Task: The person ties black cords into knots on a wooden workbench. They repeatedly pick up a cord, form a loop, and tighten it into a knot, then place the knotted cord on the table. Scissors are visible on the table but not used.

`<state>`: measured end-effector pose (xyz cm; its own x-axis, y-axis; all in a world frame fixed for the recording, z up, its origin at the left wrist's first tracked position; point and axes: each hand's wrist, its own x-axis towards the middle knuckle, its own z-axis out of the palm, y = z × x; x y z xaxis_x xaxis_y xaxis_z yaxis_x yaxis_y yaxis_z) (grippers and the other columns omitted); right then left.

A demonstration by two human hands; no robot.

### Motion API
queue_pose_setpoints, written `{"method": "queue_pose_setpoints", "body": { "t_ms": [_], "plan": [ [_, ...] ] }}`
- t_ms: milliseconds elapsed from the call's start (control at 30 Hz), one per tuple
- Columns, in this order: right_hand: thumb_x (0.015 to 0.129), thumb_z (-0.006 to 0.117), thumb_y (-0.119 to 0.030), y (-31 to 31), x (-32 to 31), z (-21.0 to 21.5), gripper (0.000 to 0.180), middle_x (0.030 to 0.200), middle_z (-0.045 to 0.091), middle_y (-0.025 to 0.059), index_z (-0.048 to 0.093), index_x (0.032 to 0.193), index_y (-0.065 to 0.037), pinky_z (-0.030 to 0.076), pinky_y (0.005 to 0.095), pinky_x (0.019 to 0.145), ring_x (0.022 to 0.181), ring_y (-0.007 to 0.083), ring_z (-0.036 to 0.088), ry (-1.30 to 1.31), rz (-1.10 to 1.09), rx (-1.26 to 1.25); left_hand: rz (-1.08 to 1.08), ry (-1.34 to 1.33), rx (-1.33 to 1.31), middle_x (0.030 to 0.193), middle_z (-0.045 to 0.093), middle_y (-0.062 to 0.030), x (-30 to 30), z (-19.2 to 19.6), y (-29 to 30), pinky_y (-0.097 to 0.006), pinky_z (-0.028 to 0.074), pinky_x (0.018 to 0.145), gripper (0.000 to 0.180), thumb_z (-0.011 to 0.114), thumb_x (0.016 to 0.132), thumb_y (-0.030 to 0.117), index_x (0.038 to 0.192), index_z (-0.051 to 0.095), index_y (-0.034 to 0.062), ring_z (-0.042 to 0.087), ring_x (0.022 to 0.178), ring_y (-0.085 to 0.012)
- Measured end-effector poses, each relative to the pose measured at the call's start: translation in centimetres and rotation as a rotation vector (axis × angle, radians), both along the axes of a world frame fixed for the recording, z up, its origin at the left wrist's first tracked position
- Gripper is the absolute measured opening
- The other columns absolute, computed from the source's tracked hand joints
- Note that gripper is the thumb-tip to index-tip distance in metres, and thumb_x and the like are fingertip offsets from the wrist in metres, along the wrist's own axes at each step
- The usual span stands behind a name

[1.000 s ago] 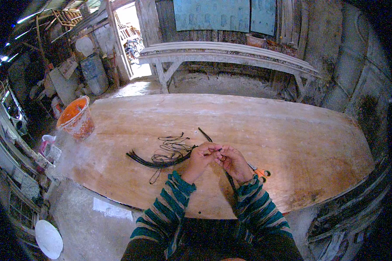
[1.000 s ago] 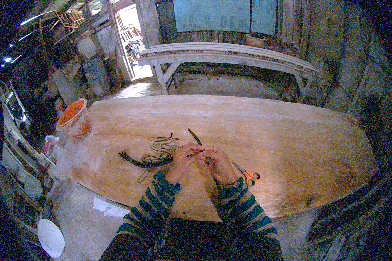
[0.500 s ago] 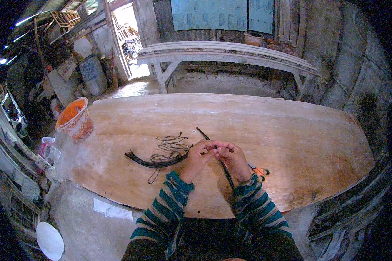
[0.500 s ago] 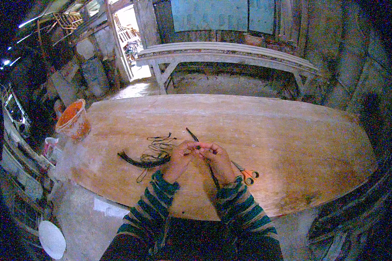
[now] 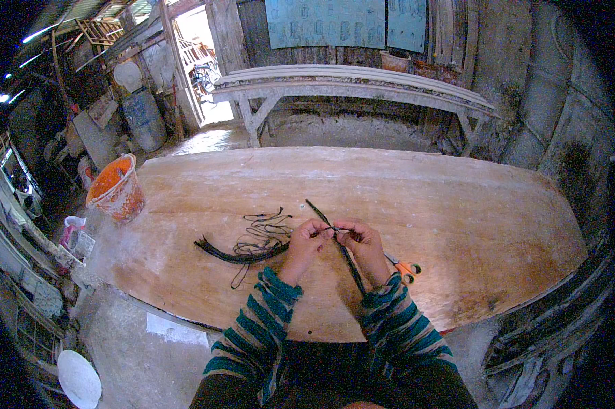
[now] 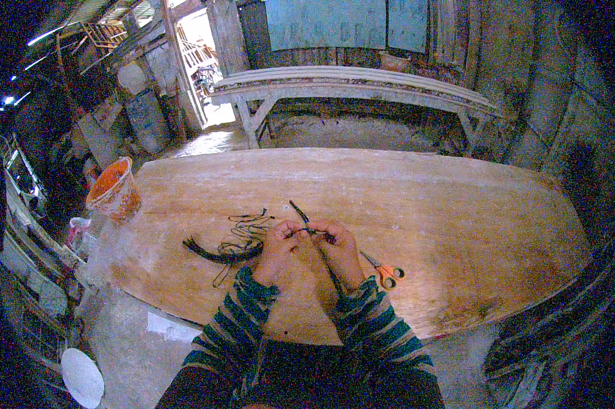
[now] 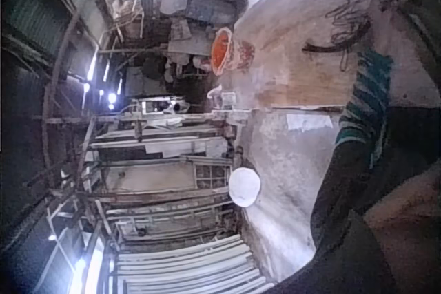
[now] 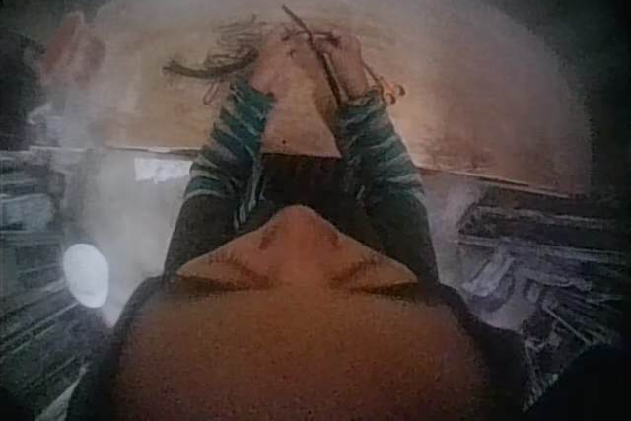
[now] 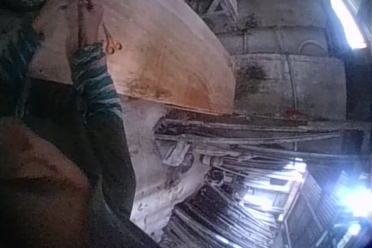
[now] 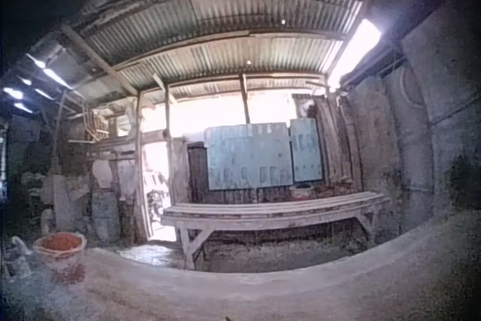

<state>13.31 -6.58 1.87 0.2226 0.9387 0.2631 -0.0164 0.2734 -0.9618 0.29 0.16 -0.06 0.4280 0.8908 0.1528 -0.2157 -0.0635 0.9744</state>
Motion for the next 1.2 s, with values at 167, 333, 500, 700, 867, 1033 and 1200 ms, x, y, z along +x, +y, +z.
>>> {"method": "queue_pose_setpoints", "body": {
  "t_ms": [167,333,500,700,867,1033,1200],
  "plan": [
    [0.072,0.06,0.0,0.1,-0.4,0.0,0.017,0.083,0.056,0.0058,0.065,0.086,-0.007,0.044,0.0255,0.069,0.079,0.0171,0.053,-0.234,-0.145,0.165,-0.07,0.01,-0.108,0.068,0.053,0.006,-0.3,0.0,-0.3,-0.016,0.033,0.049,0.012,0.06,0.08,0.02,0.083,0.057,0.0087,0.044,0.057,-0.0021],
    [0.071,0.062,-0.002,0.0,-0.3,0.2,0.015,0.08,0.055,0.0053,0.065,0.085,-0.007,0.042,0.0248,0.065,0.076,0.0161,0.052,-0.243,-0.149,0.16,-0.174,-0.001,-0.178,0.07,0.053,0.0072,-0.5,0.2,-0.3,-0.017,0.034,0.052,0.015,0.059,0.081,0.025,0.084,0.059,0.0103,0.044,0.061,-0.0016],
    [0.075,0.059,-0.004,0.2,-0.1,-0.3,0.007,0.08,0.056,0.0041,0.064,0.082,-0.003,0.042,0.0249,0.066,0.075,0.0141,0.052,-0.133,-0.145,0.147,-0.265,-0.047,-0.273,0.076,0.055,0.0074,-0.8,1.1,-0.6,-0.018,0.035,0.056,0.012,0.057,0.082,0.021,0.089,0.059,0.0119,0.046,0.064,-0.0024],
    [0.08,0.056,-0.005,0.4,0.2,-0.4,0.009,0.086,0.059,0.0055,0.06,0.087,-0.002,0.044,0.0239,0.067,0.076,0.0137,0.055,0.061,-0.047,-0.058,-0.21,-0.065,-0.193,0.068,0.051,0.0082,-0.7,1.3,-1.0,-0.017,0.033,0.052,0.014,0.058,0.082,0.024,0.085,0.06,0.0107,0.044,0.06,-0.0014],
    [0.081,0.054,-0.004,0.2,-0.7,-0.2,0.009,0.086,0.06,0.0067,0.059,0.088,-0.001,0.045,0.0254,0.069,0.079,0.0141,0.056,0.048,-0.036,0.107,-0.204,-0.003,-0.188,0.074,0.055,0.0058,-0.8,0.9,-0.5,-0.018,0.035,0.056,0.011,0.057,0.081,0.018,0.088,0.059,0.0098,0.047,0.064,-0.0038],
    [0.08,0.054,-0.003,-0.5,-0.6,0.4,0.01,0.085,0.06,0.0103,0.058,0.089,-0.001,0.046,0.0286,0.068,0.077,0.0197,0.058,-0.381,-0.17,0.206,-0.218,0.074,-0.129,0.071,0.053,0.0058,-1.0,1.3,-0.5,-0.018,0.034,0.054,0.012,0.057,0.081,0.018,0.088,0.059,0.0088,0.046,0.061,-0.0036],
    [0.077,0.055,-0.001,-0.6,-0.5,0.3,0.013,0.082,0.058,0.0134,0.059,0.089,-0.004,0.046,0.0312,0.067,0.076,0.0275,0.058,-0.573,-0.268,0.294,-0.211,0.116,-0.133,0.07,0.052,0.0058,-0.8,1.8,-0.7,-0.018,0.033,0.053,0.015,0.056,0.081,0.02,0.09,0.059,0.008,0.045,0.061,-0.0032]
  ]
}}
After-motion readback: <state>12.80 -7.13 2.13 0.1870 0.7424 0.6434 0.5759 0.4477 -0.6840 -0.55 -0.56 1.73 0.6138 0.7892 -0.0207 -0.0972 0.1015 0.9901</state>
